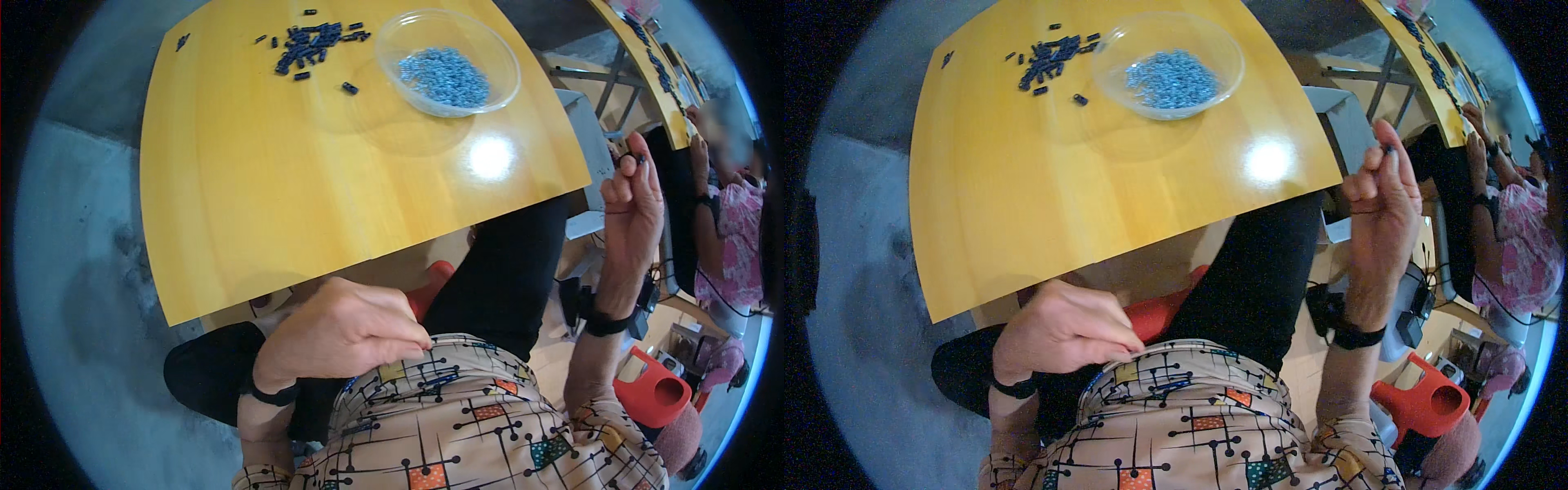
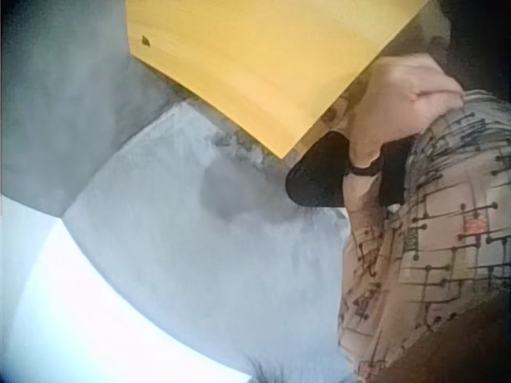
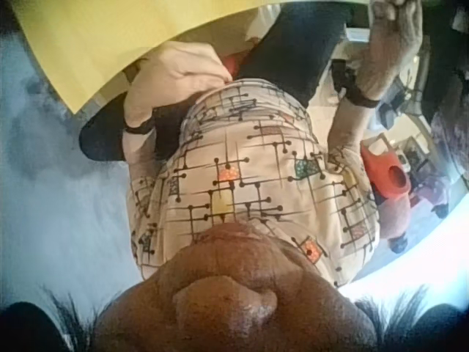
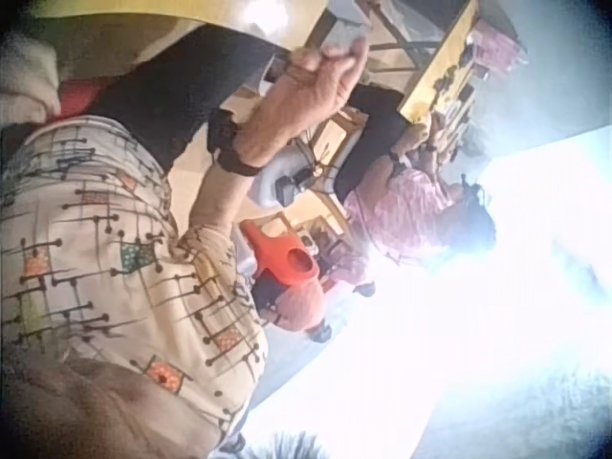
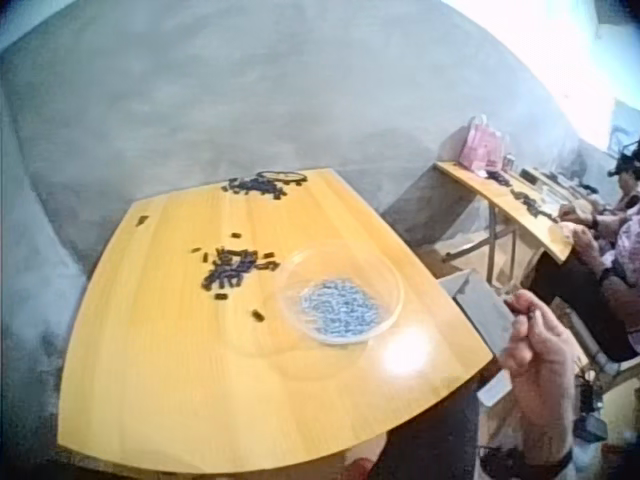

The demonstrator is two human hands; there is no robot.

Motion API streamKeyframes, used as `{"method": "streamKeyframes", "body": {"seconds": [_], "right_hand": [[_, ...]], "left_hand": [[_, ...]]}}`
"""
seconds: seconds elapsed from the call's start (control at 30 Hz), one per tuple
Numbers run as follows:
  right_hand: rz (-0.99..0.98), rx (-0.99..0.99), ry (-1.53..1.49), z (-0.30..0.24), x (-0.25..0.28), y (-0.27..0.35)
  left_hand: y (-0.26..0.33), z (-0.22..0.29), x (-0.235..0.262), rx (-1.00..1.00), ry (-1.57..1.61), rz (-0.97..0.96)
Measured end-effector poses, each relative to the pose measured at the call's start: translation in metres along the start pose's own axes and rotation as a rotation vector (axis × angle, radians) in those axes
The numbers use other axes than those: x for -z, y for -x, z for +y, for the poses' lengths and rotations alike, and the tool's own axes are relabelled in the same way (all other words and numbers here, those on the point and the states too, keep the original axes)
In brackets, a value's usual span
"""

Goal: Manually assembling small blue plastic components into black housings.

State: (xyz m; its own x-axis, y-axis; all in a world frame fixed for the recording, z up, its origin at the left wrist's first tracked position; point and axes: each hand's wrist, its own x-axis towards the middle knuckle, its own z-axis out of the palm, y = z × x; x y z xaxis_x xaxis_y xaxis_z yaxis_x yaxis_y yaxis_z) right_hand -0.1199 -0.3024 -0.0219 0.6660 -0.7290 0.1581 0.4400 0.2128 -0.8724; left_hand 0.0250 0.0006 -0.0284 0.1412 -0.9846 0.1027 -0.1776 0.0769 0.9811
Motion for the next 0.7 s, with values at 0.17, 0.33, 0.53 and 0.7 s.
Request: {"method": "streamKeyframes", "body": {"seconds": [0.17, 0.33, 0.53, 0.7], "right_hand": [[0.050, -0.125, -0.092, 0.003, 0.076, -0.034], [0.064, -0.187, -0.129, 0.007, 0.126, -0.057], [0.185, -0.344, -0.257, 0.028, 0.151, -0.076], [0.118, -0.488, -0.351, 0.027, 0.178, -0.088]], "left_hand": [[0.008, -0.044, -0.032, 0.268, -0.410, -0.492], [0.033, -0.162, -0.039, 0.386, -0.380, -0.448], [0.091, -0.251, 0.010, 0.711, -0.187, -0.106], [0.096, -0.253, 0.014, 0.873, 0.003, 0.047]]}}
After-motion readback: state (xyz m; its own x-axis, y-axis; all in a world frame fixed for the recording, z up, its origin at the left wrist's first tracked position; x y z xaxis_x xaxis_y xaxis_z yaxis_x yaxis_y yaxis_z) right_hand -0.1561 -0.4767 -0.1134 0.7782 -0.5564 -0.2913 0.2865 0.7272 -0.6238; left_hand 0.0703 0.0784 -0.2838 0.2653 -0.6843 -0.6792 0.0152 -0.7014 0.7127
